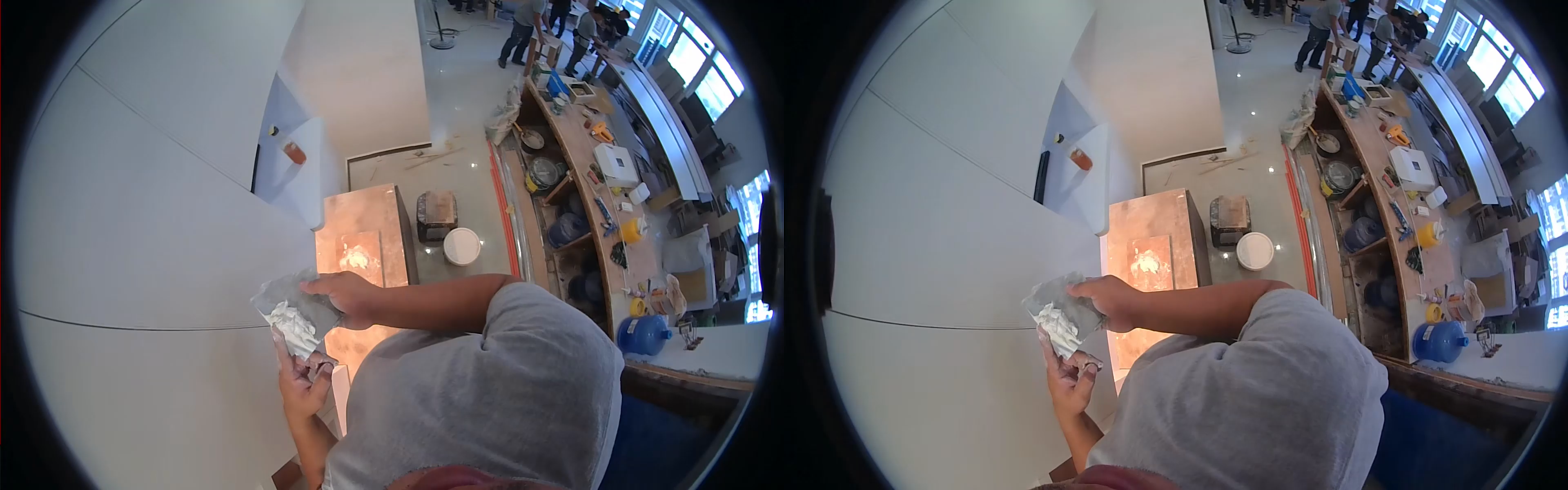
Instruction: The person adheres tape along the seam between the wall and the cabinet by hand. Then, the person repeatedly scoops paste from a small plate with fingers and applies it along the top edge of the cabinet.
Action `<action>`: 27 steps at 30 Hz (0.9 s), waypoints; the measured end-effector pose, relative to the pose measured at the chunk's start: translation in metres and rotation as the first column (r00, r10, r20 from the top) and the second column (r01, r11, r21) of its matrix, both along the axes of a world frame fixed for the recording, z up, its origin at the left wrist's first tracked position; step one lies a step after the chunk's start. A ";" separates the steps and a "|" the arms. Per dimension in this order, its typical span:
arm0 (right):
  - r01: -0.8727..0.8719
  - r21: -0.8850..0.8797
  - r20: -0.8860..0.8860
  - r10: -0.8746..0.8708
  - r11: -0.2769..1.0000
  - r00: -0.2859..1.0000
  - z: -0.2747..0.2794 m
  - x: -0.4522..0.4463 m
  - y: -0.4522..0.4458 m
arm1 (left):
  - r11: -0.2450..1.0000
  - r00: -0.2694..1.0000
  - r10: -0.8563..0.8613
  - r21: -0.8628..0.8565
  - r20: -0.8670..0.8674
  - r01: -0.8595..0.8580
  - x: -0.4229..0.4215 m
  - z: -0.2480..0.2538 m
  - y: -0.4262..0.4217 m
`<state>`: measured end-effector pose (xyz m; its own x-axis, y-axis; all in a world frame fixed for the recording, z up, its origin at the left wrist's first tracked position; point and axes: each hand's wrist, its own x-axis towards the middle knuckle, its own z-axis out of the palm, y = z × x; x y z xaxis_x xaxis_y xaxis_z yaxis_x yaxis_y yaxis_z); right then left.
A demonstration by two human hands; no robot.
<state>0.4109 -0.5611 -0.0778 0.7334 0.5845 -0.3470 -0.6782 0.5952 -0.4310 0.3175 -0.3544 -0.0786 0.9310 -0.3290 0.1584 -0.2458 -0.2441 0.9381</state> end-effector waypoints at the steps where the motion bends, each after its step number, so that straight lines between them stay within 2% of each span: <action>1: 0.034 0.030 -0.029 -0.033 0.999 0.999 -0.004 -0.002 -0.001 | 1.000 1.000 -0.014 0.010 0.003 0.014 0.002 -0.005 0.000; 5: 0.156 0.047 -0.129 -0.149 0.987 0.980 -0.039 -0.020 0.032 | 0.998 0.997 -0.056 -0.030 0.046 0.057 0.004 -0.058 0.034; 8: 0.218 0.068 -0.111 -0.210 0.974 0.972 -0.065 -0.030 0.072 | 0.991 0.992 -0.107 -0.078 0.073 0.113 0.008 -0.091 0.074; 11: 0.273 0.057 -0.104 -0.266 0.960 0.958 -0.083 -0.030 0.090 | 0.984 0.970 -0.170 -0.026 0.171 0.177 0.020 -0.115 0.098; 14: 0.327 0.075 -0.063 -0.322 0.942 0.945 -0.084 -0.034 0.100 | 0.967 0.961 -0.250 0.077 0.118 0.242 0.029 -0.115 0.121; 20: 0.435 -0.010 -0.046 -0.435 0.901 0.899 -0.090 -0.038 0.116 | 0.943 0.937 -0.317 0.158 0.147 0.294 0.047 -0.121 0.146; 23: 0.475 0.023 -0.064 -0.473 0.880 0.879 -0.098 -0.038 0.122 | 0.923 0.913 -0.370 0.180 0.174 0.340 0.067 -0.138 0.167; 26: 0.511 0.054 -0.075 -0.507 0.858 0.859 -0.101 -0.041 0.128 | 0.934 0.968 -0.251 -0.255 0.029 0.250 0.066 -0.136 0.157; 27: 0.516 0.055 -0.082 -0.512 0.855 0.855 -0.104 -0.040 0.130 | 0.928 0.964 -0.264 -0.266 0.018 0.260 0.065 -0.131 0.152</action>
